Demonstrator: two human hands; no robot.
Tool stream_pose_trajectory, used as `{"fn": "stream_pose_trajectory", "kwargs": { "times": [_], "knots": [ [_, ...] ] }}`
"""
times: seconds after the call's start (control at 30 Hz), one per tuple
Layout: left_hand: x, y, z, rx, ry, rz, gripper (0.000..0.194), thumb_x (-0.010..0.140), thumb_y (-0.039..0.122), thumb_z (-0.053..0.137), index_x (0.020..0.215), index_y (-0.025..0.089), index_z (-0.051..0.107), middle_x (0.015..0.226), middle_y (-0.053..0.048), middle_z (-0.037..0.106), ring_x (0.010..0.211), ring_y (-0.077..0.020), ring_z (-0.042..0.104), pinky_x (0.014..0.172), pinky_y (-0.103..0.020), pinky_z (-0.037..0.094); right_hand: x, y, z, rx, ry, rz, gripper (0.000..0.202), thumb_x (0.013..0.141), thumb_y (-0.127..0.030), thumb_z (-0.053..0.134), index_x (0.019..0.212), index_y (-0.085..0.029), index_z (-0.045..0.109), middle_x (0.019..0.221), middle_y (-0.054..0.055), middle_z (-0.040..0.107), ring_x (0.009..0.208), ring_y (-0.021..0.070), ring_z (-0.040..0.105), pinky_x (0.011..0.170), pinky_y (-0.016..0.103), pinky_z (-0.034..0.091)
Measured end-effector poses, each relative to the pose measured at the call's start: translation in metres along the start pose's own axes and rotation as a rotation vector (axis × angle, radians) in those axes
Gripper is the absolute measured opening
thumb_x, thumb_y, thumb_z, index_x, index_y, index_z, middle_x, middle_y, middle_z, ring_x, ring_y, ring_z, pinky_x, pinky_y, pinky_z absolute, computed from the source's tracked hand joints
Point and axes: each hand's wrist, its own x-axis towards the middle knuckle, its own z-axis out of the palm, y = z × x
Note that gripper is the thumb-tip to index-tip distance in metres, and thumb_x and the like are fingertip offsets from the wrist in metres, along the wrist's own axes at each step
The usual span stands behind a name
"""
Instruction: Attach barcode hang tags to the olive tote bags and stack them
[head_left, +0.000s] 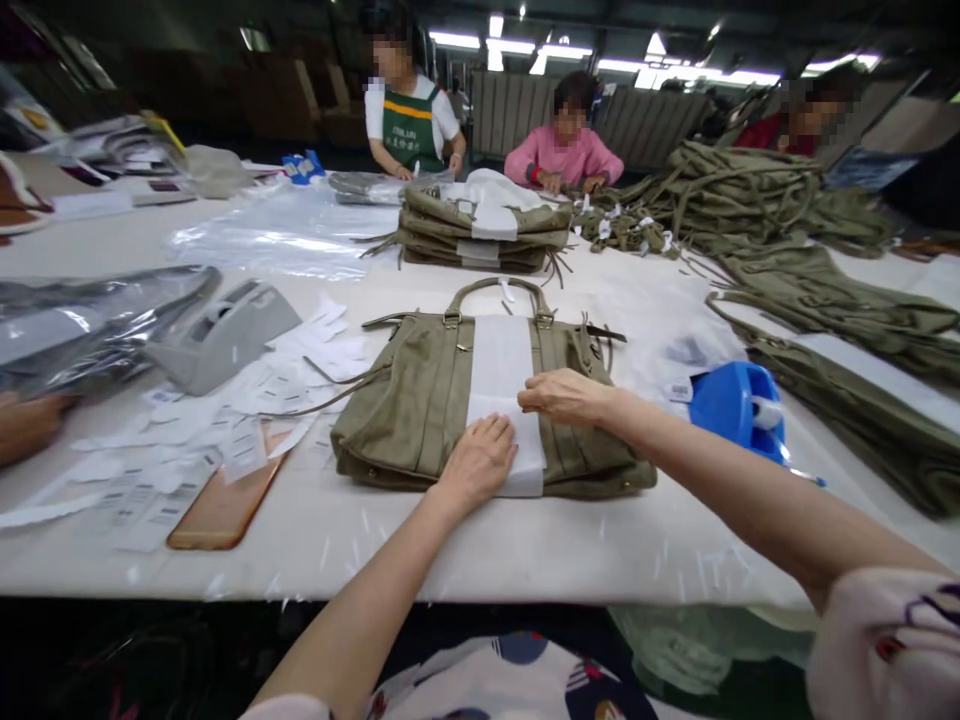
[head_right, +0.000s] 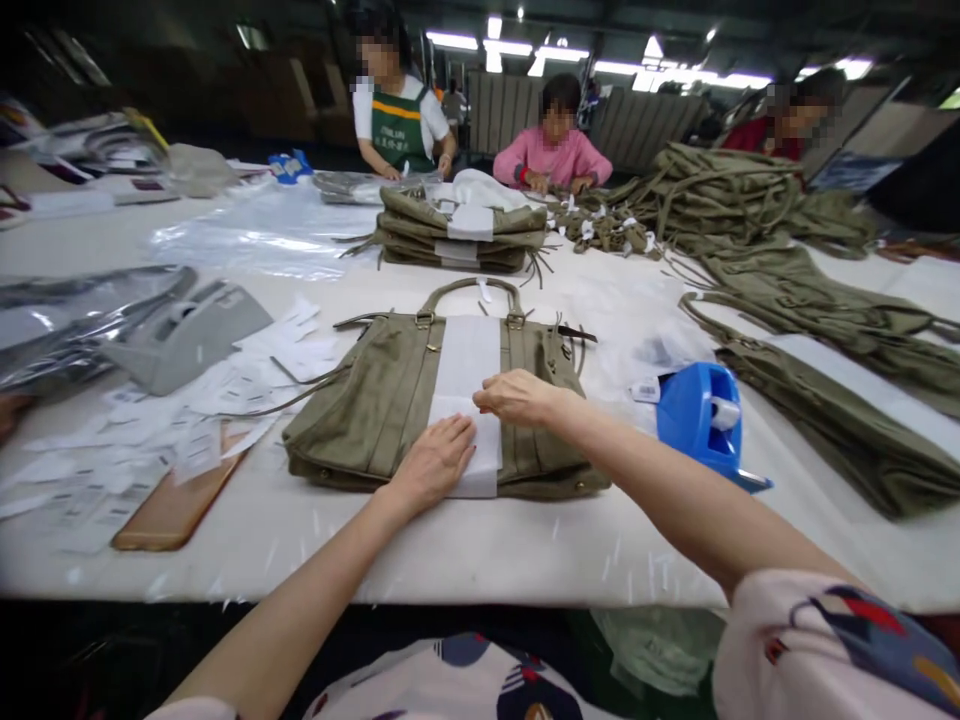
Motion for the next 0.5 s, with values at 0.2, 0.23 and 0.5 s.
{"fn": "stream_pose_trajectory", "kwargs": {
  "times": [0.2, 0.23, 0.5],
  "knots": [
    [-0.001, -0.002, 0.005, -0.014, 0.046, -0.006, 0.036, 0.091, 0.028, 0.034, 0.118, 0.011, 0.049, 0.126, -0.010, 0.052, 0.121, -0.0219, 0.042, 0.102, -0.038, 0.034, 0.058, 0.018, 0.014, 0.008, -0.288, -0.005, 0.020, 0.084, -0.016, 0.049, 0.093, -0.014, 0.066, 0.094, 0.012, 0.065, 0.084, 0.0175, 0.059, 0.062, 0.023, 0.035],
    [-0.001, -0.003, 0.006, -0.016, 0.055, -0.006, 0.036, 0.091, 0.028, 0.033, 0.118, 0.011, 0.050, 0.126, -0.010, 0.052, 0.121, -0.0218, 0.042, 0.102, -0.038, 0.033, 0.063, 0.020, 0.015, 0.032, -0.306, 0.002, 0.018, 0.082, -0.016, 0.051, 0.091, -0.014, 0.067, 0.093, 0.011, 0.066, 0.083, 0.0171, 0.060, 0.063, 0.023, 0.036],
    [-0.002, -0.003, 0.009, -0.027, 0.087, -0.009, 0.035, 0.091, 0.028, 0.034, 0.117, 0.011, 0.050, 0.126, -0.011, 0.052, 0.120, -0.0215, 0.043, 0.102, -0.038, 0.034, 0.077, 0.050, 0.026, 0.168, -0.286, 0.290, 0.030, 0.068, -0.041, 0.069, 0.083, -0.015, 0.070, 0.074, 0.004, 0.068, 0.070, 0.0155, 0.061, 0.056, 0.020, 0.038]
  ]
}}
